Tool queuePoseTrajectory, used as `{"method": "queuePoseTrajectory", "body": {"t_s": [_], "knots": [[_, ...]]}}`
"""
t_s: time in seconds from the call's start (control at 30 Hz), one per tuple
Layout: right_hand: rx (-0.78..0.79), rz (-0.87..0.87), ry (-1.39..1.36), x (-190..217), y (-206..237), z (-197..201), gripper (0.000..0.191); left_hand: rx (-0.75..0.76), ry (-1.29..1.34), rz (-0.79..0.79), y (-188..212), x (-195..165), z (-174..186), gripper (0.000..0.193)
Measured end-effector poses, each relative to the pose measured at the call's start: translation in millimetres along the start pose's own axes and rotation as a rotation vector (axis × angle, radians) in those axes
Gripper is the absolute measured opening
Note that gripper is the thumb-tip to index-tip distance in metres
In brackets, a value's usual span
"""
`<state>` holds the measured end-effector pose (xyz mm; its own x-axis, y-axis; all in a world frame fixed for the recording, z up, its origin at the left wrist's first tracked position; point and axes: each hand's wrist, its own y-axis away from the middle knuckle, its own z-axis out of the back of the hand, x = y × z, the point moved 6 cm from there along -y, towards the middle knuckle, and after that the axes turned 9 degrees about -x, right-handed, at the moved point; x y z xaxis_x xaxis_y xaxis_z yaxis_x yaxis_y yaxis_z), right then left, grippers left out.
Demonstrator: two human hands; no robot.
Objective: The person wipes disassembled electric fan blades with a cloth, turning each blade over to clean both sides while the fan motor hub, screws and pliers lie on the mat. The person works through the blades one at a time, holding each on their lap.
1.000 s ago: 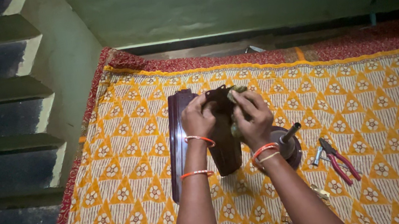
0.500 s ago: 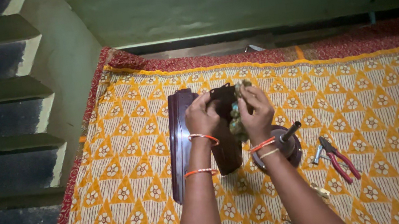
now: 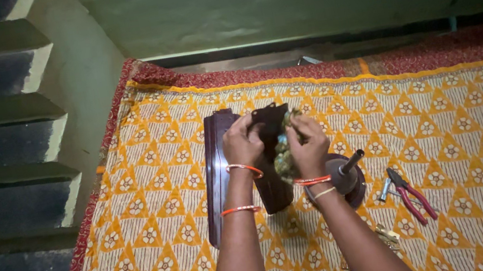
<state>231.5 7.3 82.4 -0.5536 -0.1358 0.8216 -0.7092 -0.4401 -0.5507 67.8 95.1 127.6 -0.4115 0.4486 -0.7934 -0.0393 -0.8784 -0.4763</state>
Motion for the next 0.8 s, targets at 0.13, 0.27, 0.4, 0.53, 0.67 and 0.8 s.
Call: {"method": "queuePoseTrajectory", "body": {"t_s": [0.13, 0.27, 0.4, 0.53, 0.67, 0.8], "knots": [[0.055, 0.120, 0.036, 13.0, 8.0, 4.5, 0.023, -0.044, 0.028, -0.052, 0.2, 1.0, 8.9, 0.022], [0.038, 0.206, -0.009, 43.8, 0.5, 0.6, 0.025, -0.008, -0.028, -0.008, 0.1, 5.6, 7.1, 0.020], [0.065, 0.261, -0.035, 66.2, -4.0, -2.4, 0.031, 0.000, -0.044, -0.052, -1.2, 3.3, 4.5, 0.019], [0.071, 0.285, 0.071, 58.0, 9.2, 0.2, 0.026, -0.016, -0.010, -0.019, -0.2, 3.8, 4.4, 0.017], [0.157, 0.087, 0.114, 23.7, 33.6, -0.2, 0.024, -0.027, 0.012, -0.021, -0.4, 3.8, 8.2, 0.017], [0.068, 0.212, 0.068, 16.4, 30.3, 1.9, 0.020, -0.004, -0.062, -0.008, -0.4, 6.3, 6.4, 0.015]]}}
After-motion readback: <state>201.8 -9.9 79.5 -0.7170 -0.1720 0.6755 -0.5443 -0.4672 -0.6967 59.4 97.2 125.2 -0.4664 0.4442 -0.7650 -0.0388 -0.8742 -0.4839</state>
